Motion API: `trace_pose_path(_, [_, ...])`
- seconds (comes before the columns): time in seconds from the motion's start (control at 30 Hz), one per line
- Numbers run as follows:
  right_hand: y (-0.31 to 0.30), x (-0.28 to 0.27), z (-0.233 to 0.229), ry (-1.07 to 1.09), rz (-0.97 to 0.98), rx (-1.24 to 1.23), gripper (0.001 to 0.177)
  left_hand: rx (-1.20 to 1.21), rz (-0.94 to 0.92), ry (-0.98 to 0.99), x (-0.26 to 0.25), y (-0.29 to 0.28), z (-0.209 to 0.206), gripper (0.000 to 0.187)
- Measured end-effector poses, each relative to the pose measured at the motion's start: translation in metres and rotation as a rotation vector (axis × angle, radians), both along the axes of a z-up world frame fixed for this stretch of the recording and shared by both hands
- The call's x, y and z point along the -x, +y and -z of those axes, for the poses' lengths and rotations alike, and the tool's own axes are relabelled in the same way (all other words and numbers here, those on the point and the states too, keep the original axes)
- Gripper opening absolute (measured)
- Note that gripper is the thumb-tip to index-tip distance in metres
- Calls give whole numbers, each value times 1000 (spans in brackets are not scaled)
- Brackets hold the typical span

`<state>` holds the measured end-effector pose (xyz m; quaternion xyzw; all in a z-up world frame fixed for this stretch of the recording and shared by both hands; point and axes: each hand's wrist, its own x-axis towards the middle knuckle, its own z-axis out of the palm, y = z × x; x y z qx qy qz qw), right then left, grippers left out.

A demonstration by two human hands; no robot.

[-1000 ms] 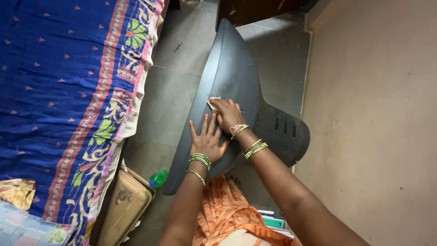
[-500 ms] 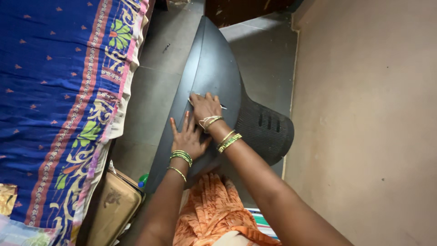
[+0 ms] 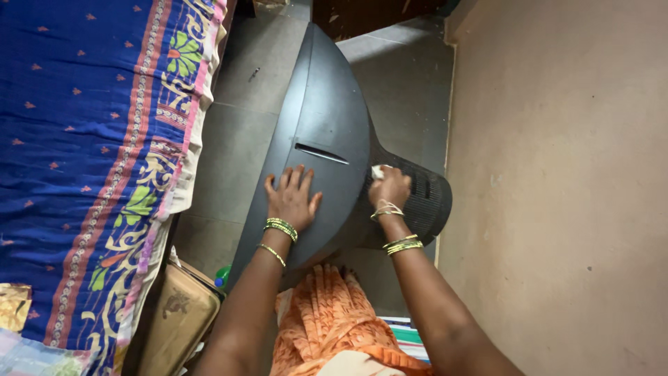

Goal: The person wipes the back casing and vents of a television using a cloth.

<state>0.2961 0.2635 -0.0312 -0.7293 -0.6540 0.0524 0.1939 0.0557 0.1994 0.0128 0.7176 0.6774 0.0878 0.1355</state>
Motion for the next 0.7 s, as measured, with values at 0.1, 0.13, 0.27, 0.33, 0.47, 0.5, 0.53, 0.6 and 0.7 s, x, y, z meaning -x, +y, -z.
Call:
trace_pose_path(0.1, [4, 11, -1, 131, 56, -103, 39, 5, -85, -177, 7, 21, 9, 50])
trace_pose_path(0.13, [4, 27, -4, 192, -3, -146, 40, -69, -124, -247, 11, 28, 16, 49])
trace_pose_path(0.27, [-6, 91, -24, 151, -305, -130, 50, -367, -112, -312, 11, 50, 40, 54])
trace_pose_path(0.33, [-13, 110, -29, -22, -368, 19, 60, -291, -55, -136, 9, 58, 41, 58])
trace_pose_path(0.47, [1, 112, -26, -57, -283, 75, 61, -141, -32, -2, 2, 74, 29, 65])
trace_pose_path(0.5, [8, 110, -24, -62, -274, 84, 61, -127, -32, 17, 0, 77, 27, 64])
trace_pose_path(0.53, [16, 108, -22, -68, -266, 93, 61, -114, -32, 37, -1, 78, 24, 64])
trace_pose_path(0.6, [38, 106, -19, -72, -259, 110, 62, -98, -27, 75, -3, 81, 19, 66])
trace_pose_path(0.7, [74, 104, -15, -70, -241, 138, 61, -61, -19, 108, -4, 79, 12, 71])
